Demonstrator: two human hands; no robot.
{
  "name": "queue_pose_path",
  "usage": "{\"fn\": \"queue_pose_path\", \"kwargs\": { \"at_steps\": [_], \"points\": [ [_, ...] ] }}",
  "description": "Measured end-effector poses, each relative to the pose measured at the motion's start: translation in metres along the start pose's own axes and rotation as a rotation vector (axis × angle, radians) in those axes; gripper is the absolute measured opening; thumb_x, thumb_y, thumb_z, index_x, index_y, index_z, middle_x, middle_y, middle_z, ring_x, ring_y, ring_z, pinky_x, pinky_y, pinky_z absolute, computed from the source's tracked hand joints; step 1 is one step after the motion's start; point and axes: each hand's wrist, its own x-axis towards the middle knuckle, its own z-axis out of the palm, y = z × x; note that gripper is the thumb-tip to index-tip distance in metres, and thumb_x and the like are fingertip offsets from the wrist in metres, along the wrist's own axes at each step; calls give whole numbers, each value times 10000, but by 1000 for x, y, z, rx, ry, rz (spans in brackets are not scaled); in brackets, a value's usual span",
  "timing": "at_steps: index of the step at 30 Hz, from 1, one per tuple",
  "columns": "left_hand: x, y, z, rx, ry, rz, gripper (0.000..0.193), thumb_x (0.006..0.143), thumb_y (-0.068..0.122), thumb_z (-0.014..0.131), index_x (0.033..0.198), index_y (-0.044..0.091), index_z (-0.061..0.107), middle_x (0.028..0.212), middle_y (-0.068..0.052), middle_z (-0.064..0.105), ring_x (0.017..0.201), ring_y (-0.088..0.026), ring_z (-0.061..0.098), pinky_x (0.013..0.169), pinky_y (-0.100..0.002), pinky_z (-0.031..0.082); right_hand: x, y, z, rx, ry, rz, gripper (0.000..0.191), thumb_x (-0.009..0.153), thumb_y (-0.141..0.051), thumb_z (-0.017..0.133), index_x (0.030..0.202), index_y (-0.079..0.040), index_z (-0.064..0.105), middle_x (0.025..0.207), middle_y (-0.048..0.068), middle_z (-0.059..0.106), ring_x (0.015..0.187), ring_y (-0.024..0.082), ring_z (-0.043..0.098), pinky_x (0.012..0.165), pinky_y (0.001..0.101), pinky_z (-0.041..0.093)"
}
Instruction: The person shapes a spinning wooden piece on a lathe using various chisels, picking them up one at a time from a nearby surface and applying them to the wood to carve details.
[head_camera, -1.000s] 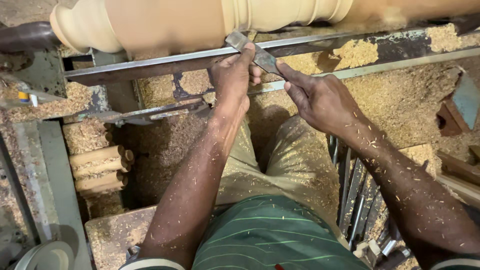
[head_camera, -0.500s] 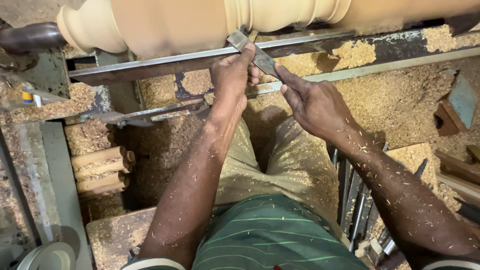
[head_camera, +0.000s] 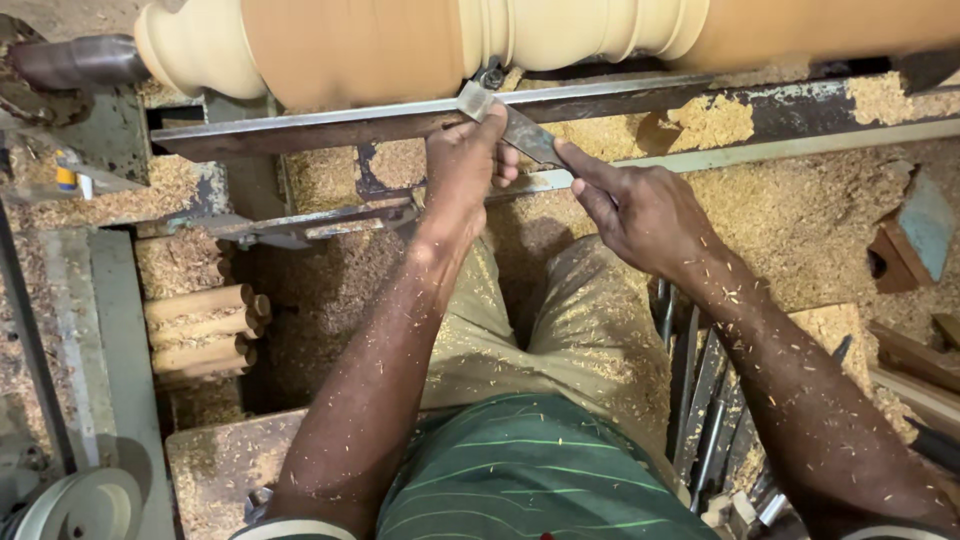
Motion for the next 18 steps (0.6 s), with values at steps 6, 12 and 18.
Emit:
{"fn": "queue_pose_path", "kwargs": {
  "at_steps": [6,12,18],
  "points": [
    [3,-2,8,8,4,-20,321,973,285,673,782,29,706,630,-49,674,489,-111,590,460,-257,462,1,12,-13,38,97,-170,437,1048,-348,548,1469,-240,588,548,80,577,478,221,573,554,449,527],
    [-28,-25,7,78,-176,-48,283,966,254,725,999,-26,749,785,-91,696,636,-140,626,562,-282,510,-45,33,16,326,-13,38,523,977,-340,583,1486,-246,504,1266,128,697,767,270,759,760,419,603],
    [-87,-48,-26,568,-449,-295,370,982,280,647,1171,-24,738,1023,-113,768,930,-183,721,875,-319,545,-190,73,108,455,369,421,470,1060,-285,609,1513,-229,497,1390,104,675,967,205,756,856,353,611]
  ]
}}
